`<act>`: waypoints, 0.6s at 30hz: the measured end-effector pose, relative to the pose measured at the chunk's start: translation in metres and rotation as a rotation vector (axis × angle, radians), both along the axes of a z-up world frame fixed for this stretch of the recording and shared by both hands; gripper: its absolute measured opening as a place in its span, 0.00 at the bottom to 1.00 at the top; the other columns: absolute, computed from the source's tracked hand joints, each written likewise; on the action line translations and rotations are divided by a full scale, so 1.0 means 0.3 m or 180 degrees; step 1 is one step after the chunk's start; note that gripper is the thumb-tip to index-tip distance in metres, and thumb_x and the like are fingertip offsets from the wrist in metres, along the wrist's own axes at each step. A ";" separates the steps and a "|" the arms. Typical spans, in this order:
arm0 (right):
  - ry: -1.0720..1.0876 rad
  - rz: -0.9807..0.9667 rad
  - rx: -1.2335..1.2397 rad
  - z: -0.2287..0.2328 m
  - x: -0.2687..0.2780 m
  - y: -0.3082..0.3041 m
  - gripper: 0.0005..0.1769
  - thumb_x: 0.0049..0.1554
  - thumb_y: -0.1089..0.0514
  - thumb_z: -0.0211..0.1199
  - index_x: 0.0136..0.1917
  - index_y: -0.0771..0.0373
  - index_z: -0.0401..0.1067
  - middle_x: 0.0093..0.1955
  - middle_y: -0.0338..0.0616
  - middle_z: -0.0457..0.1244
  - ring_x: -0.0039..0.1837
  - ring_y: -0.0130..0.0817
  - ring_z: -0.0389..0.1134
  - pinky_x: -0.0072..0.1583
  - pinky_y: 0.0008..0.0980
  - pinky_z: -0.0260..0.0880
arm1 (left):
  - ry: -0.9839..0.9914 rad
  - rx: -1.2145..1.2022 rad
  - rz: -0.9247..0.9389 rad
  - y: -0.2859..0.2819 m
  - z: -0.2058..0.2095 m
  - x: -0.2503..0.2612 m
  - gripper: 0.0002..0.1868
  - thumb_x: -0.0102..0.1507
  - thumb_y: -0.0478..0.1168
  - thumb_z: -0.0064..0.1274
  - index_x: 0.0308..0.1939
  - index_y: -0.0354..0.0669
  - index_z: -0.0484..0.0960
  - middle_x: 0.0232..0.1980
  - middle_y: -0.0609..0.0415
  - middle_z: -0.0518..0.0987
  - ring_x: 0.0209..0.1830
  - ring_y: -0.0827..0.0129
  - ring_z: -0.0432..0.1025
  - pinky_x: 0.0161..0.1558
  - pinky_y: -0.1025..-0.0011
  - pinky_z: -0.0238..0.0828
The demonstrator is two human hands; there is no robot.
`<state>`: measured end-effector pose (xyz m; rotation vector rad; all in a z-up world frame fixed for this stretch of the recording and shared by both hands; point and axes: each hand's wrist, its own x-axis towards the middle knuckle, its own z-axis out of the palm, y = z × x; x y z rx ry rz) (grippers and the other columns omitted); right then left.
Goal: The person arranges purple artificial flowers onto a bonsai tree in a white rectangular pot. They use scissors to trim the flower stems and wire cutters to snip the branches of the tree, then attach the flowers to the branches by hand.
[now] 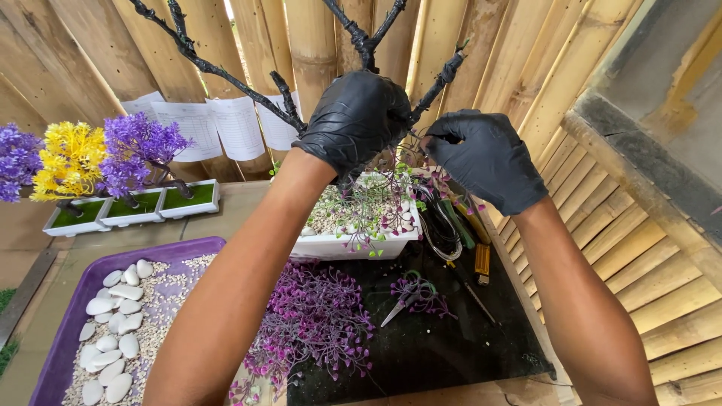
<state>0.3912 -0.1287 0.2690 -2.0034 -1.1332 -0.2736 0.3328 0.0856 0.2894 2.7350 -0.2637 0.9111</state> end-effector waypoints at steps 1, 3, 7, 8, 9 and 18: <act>-0.0061 0.0045 0.0016 -0.005 0.008 -0.001 0.14 0.59 0.49 0.66 0.51 0.59 0.82 0.50 0.45 0.74 0.53 0.37 0.75 0.56 0.41 0.75 | 0.0013 -0.0049 -0.0023 0.001 0.000 -0.001 0.12 0.52 0.34 0.65 0.35 0.56 0.94 0.31 0.54 0.87 0.29 0.52 0.81 0.38 0.53 0.80; -0.0107 0.0071 0.0031 -0.010 0.011 -0.006 0.15 0.59 0.49 0.65 0.52 0.60 0.82 0.51 0.46 0.74 0.53 0.40 0.75 0.58 0.44 0.76 | 0.0041 -0.0099 -0.0065 0.000 -0.004 0.001 0.12 0.51 0.33 0.65 0.35 0.55 0.94 0.31 0.54 0.87 0.29 0.54 0.81 0.37 0.54 0.80; -0.0164 0.0058 -0.0024 0.010 -0.014 -0.004 0.16 0.60 0.48 0.65 0.51 0.61 0.82 0.50 0.46 0.74 0.51 0.39 0.75 0.55 0.43 0.75 | -0.0008 -0.0076 -0.0103 0.002 -0.012 0.009 0.12 0.53 0.33 0.65 0.37 0.54 0.94 0.32 0.54 0.88 0.30 0.53 0.81 0.37 0.53 0.80; -0.0126 0.0065 -0.0030 0.017 -0.022 0.000 0.15 0.60 0.49 0.64 0.50 0.60 0.83 0.49 0.45 0.74 0.50 0.38 0.75 0.55 0.42 0.76 | -0.0049 -0.0079 -0.0130 0.005 -0.012 0.010 0.11 0.53 0.34 0.66 0.37 0.54 0.94 0.32 0.54 0.88 0.29 0.55 0.81 0.37 0.53 0.81; -0.0126 0.0072 -0.0027 0.014 -0.018 0.001 0.15 0.60 0.49 0.64 0.50 0.60 0.83 0.49 0.45 0.74 0.50 0.38 0.75 0.55 0.42 0.76 | -0.0050 -0.0076 -0.0124 0.005 -0.009 0.007 0.11 0.53 0.34 0.66 0.37 0.54 0.94 0.32 0.54 0.88 0.29 0.55 0.81 0.37 0.53 0.81; -0.0143 0.0166 0.0064 -0.008 0.010 -0.004 0.14 0.60 0.49 0.66 0.51 0.60 0.82 0.51 0.46 0.73 0.53 0.42 0.74 0.57 0.45 0.76 | -0.0144 0.0035 -0.0081 0.016 -0.026 0.022 0.10 0.52 0.38 0.65 0.36 0.57 0.94 0.30 0.54 0.86 0.29 0.50 0.80 0.35 0.53 0.77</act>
